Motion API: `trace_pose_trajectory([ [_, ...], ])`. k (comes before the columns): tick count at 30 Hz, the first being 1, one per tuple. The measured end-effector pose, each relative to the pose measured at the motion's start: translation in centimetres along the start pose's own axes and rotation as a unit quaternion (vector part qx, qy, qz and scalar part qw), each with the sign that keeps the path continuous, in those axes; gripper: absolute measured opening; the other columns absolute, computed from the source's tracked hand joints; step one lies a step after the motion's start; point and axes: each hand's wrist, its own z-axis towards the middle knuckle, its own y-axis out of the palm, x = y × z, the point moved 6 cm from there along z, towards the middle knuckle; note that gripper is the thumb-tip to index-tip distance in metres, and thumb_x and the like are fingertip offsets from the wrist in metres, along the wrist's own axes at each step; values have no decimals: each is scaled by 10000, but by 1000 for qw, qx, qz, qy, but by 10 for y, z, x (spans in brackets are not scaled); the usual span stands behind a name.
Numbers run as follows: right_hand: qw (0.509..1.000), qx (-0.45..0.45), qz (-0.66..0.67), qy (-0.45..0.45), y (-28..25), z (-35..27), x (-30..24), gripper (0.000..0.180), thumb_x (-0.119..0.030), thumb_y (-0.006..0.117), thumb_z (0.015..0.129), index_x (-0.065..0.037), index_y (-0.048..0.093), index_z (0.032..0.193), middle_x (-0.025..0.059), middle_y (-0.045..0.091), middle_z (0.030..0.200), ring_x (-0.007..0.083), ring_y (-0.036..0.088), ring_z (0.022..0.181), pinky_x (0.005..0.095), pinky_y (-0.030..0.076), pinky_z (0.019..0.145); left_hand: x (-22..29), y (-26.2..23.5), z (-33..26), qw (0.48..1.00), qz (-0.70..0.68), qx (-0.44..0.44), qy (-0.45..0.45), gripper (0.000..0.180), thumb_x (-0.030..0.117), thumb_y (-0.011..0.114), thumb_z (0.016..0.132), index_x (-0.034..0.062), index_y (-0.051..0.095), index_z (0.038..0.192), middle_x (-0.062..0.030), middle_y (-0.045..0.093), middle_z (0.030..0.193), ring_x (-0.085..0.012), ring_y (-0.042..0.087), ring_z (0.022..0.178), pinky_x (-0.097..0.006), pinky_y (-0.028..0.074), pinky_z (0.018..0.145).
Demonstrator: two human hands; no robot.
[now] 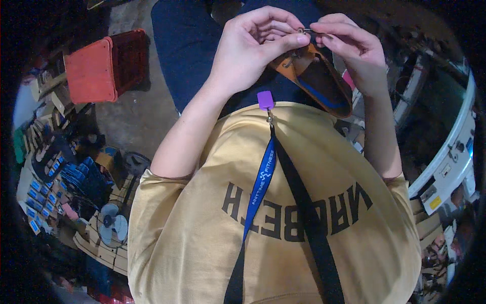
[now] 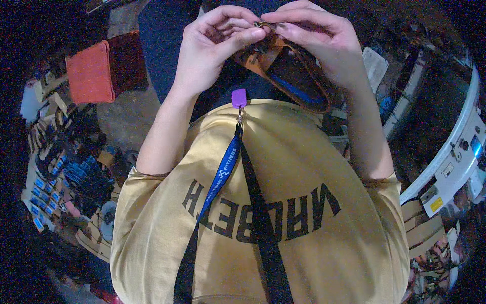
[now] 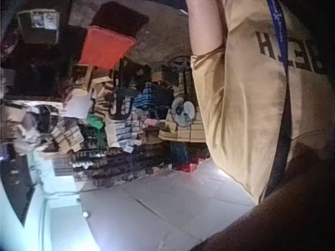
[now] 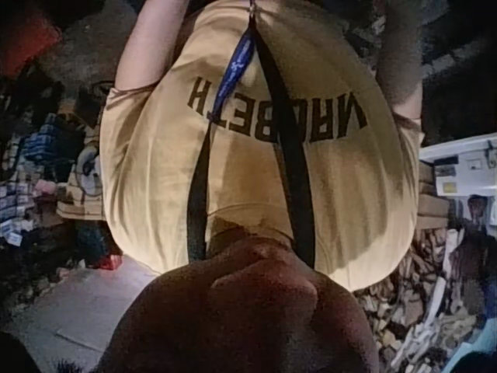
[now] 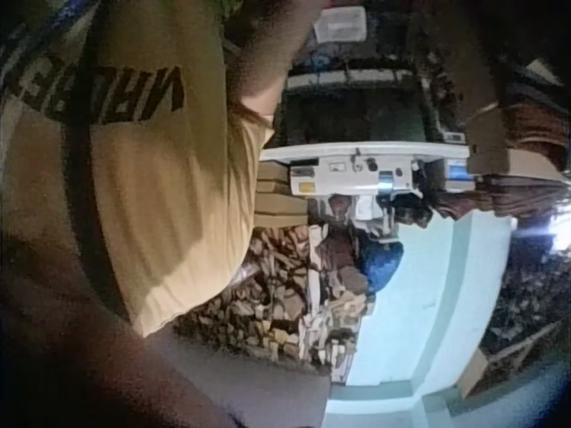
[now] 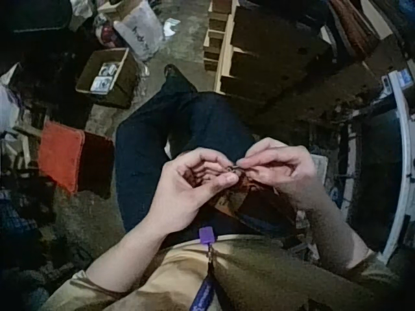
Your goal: The recorder sits in a workshop and laces a series of brown leather shoes, threading laces and tying decorative knots.
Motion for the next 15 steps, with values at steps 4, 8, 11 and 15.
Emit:
trace_pose_trajectory([
  [4,998,-5,-55,22,0,5,1,237,-8,678,948,30,741,1173,111,666,1167,171,638,1088,296,512,968,1,-3,1,1000,-1,-14,-7,163,-22,745,935,-9,666,1077,-32,719,981,-64,678,888,-210,547,818],
  [8,998,-48,-34,14,1,9,3,185,3,703,937,30,751,1114,104,671,1142,169,644,1076,289,519,955,1,-2,1,999,-17,-39,-10,168,-27,764,918,2,664,1049,-8,697,935,-43,653,845,-199,532,777],
  [11,998,-58,-26,7,5,12,-4,153,22,711,930,35,748,1078,110,674,1131,168,654,1061,283,527,946,1,-2,-1,999,2,-47,-9,176,-31,775,906,10,662,1034,2,681,919,-35,638,826,-193,520,750],
  [15,997,-14,60,36,14,15,-8,136,71,725,908,49,739,1041,125,679,1110,165,675,1039,280,559,932,3,-3,-4,999,2,-43,1,196,-40,778,898,11,656,1042,-13,695,935,-46,650,831,-191,521,748],
])
